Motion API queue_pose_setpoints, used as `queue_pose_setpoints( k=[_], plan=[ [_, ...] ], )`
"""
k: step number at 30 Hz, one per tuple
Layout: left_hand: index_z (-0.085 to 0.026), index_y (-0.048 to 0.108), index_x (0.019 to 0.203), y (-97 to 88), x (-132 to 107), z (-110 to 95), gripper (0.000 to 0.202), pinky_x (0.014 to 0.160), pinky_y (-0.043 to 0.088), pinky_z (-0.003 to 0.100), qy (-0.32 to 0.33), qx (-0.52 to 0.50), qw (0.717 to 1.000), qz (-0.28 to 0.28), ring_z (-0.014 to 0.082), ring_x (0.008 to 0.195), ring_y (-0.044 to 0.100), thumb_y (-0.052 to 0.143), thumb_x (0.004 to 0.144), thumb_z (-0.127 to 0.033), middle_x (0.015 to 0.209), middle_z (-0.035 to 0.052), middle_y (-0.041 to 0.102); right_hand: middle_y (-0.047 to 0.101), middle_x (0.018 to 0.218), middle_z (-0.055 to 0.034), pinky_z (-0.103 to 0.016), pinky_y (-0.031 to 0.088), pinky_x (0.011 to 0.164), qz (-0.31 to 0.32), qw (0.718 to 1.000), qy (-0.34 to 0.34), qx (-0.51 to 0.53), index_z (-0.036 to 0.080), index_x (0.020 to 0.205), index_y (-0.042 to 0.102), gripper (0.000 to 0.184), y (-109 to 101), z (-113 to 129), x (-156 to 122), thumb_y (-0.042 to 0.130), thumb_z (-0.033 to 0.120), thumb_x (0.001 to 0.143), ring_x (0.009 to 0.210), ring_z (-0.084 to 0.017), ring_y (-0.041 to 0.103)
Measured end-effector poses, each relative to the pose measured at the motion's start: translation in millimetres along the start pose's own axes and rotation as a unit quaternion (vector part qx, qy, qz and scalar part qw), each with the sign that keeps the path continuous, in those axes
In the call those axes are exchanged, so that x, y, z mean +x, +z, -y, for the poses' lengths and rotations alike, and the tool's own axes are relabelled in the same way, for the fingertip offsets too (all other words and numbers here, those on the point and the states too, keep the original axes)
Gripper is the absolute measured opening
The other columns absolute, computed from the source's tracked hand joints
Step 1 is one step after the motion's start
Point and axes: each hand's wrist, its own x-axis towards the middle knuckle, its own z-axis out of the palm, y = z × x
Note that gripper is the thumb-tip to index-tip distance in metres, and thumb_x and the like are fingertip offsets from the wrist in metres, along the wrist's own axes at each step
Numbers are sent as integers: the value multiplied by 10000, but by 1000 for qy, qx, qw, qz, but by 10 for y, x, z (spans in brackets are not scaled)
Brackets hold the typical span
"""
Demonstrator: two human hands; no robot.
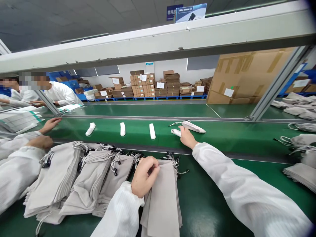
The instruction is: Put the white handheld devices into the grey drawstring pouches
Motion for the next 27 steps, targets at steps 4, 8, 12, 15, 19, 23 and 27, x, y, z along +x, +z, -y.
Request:
queue_pose_setpoints(
  k=[4, 8, 12, 15, 19, 23, 27],
  plan=[
    [-186, 538, 733, -69, 60, -92, 152, 669, 357, 282, -67, -152, 986, -15, 150, 728, 485, 626, 856, -201, 781, 4, 521, 383, 1451, -136, -387, 562, 919, 7, 976, -65, 206, 315, 1552, -20, 919, -71, 361, -316, 567, 169, 859, 1152, -226, 595],
    [-174, 584, 700, -72, 130, -183, 144, 656, 350, 270, -108, -207, 972, -7, 143, 716, 484, 702, 782, -182, 778, 9, 534, 359, 1461, -57, -422, 613, 827, 41, 837, -140, 528, 496, 1486, 59, 992, -193, 857, -824, 748, 298, 801, 982, -193, 659],
    [-172, 618, 707, -56, 192, -318, 149, 730, 401, 261, -101, -239, 963, -72, 162, 842, 535, 749, 766, -212, 854, 28, 556, 489, 1354, -70, -409, 571, 874, 128, 849, -153, 490, 334, 1327, 453, 498, -236, 1110, -1193, 671, 421, 887, 1044, -218, 651],
    [-173, 630, 725, -70, 221, -417, 147, 750, 434, 242, -107, -235, 954, -149, 181, 970, 547, 757, 767, -233, 973, 50, 556, 615, 1209, -77, -403, 472, 990, 219, 892, -171, 357, 233, 1157, 622, 289, -205, 1077, -1307, 506, 438, 989, 1137, -225, 591],
    [-161, 618, 715, -194, 215, -409, 174, 593, 400, 193, -143, -236, 946, -170, 110, 764, 524, 771, 745, -237, 975, 39, 565, 581, 834, -10, -264, 444, 670, 286, 904, -154, 280, 184, 1010, 626, 283, -318, 880, -1332, 498, 436, 1001, 734, -129, 534],
    [-190, 605, 821, -340, 198, -267, 210, 430, 212, 171, -197, -309, 899, -241, 42, 483, 294, 746, 793, -344, 678, -53, 448, 275, 581, 86, -221, 141, 457, 337, 857, -99, 378, 167, 780, 534, 378, -768, 716, -1341, 549, 489, 979, 476, -57, 193],
    [-214, 648, 1017, -197, 176, -156, 195, 476, 316, 195, -159, -240, 946, -152, 53, 527, 383, 673, 856, -320, 860, -5, 566, 167, 567, 106, -225, 108, 452, 201, 837, -52, 506, 185, 790, 524, 266, -1228, 726, -1313, 559, 358, 990, 455, -53, 113]
  ],
)
